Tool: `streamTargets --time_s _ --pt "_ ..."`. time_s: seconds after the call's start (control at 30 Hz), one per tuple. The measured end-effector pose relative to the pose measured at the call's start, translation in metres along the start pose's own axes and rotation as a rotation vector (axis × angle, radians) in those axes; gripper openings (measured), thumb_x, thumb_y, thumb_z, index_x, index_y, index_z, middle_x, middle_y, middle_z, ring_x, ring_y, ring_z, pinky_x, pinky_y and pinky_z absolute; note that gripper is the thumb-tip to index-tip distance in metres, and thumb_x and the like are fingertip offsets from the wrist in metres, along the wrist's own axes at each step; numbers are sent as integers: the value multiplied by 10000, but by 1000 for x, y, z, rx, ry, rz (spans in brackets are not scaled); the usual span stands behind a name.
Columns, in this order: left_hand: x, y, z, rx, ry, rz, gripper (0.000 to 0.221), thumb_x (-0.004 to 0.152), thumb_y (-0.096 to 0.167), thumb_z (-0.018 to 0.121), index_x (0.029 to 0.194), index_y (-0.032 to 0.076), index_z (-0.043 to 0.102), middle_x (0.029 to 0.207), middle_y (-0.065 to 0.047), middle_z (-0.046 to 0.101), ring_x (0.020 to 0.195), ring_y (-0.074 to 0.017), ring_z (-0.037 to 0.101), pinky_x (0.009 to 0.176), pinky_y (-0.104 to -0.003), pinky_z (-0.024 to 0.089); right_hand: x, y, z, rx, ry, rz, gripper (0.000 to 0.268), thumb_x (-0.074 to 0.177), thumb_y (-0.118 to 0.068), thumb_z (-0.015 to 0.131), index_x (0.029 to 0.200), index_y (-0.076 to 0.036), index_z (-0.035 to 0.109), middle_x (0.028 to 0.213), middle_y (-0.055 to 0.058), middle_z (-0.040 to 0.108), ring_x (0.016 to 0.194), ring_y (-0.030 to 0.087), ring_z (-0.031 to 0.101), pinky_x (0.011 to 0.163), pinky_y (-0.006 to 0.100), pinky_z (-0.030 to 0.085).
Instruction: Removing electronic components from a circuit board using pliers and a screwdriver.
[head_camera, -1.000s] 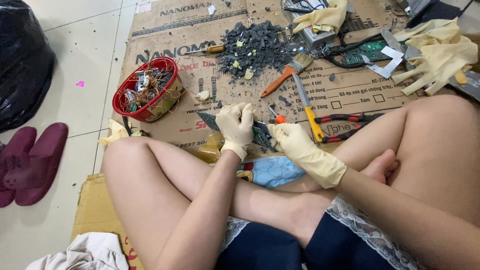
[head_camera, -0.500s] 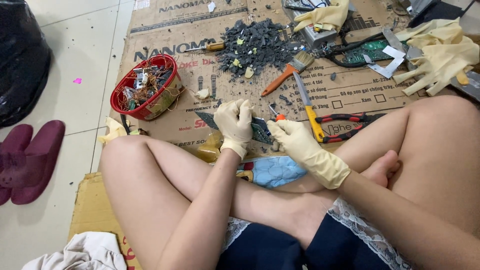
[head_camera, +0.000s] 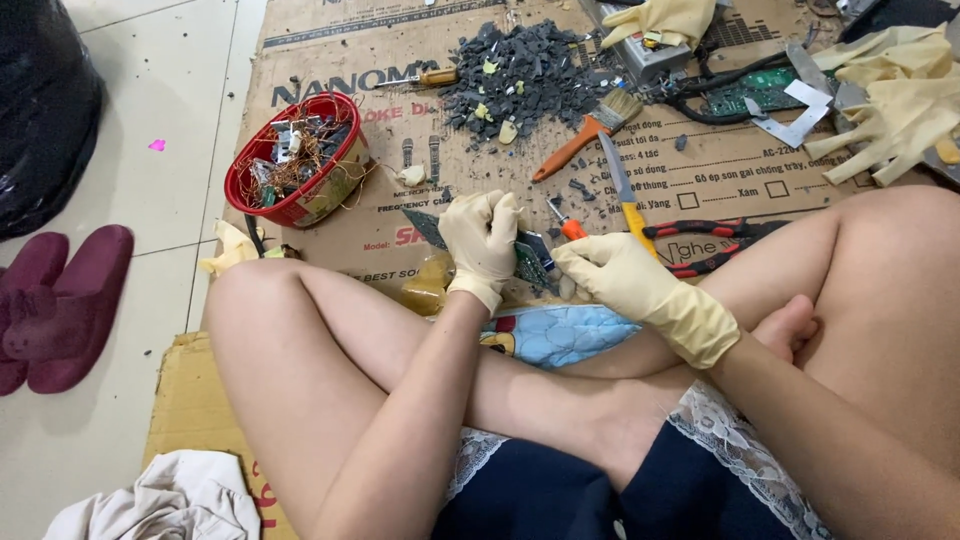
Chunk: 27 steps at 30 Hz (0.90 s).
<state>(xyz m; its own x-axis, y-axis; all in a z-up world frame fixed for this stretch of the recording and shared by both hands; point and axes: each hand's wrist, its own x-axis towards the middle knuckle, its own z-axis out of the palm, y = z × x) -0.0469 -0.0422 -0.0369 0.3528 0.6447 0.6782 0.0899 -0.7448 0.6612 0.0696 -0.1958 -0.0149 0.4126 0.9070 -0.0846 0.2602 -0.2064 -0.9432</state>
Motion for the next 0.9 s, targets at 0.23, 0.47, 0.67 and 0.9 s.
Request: streamTargets --time_s 0.23,0.47,0.67,0.9 --pt "-1 2 -5 -26 -90 63 437 898 288 578 483 207 467 453 -60 482 546 -305 610 604 -317 481 5 2 -1 31 -83 151 211 849 -147 704 712 -23 807 490 74 639 498 100 571 500 214 502" --pt "1 1 1 101 -131 206 429 907 271 574 503 221 438 466 -61 473 564 -282 614 633 -315 451 12 18 7 -8 -20 247 238 714 -227 723 556 -63 791 408 67 537 441 111 515 480 240 475" --pt "0 3 0 50 -62 143 410 917 262 554 521 210 462 490 -78 494 573 -295 620 644 -314 452 16 15 8 203 66 295 274 768 -213 762 627 21 743 497 126 643 455 103 567 476 199 410" --pt "-1 0 1 -2 -32 119 429 917 258 555 495 227 488 482 -76 499 543 -309 605 619 -320 462 26 38 17 562 170 434 257 743 -34 831 713 72 599 610 182 670 496 209 688 447 230 517"
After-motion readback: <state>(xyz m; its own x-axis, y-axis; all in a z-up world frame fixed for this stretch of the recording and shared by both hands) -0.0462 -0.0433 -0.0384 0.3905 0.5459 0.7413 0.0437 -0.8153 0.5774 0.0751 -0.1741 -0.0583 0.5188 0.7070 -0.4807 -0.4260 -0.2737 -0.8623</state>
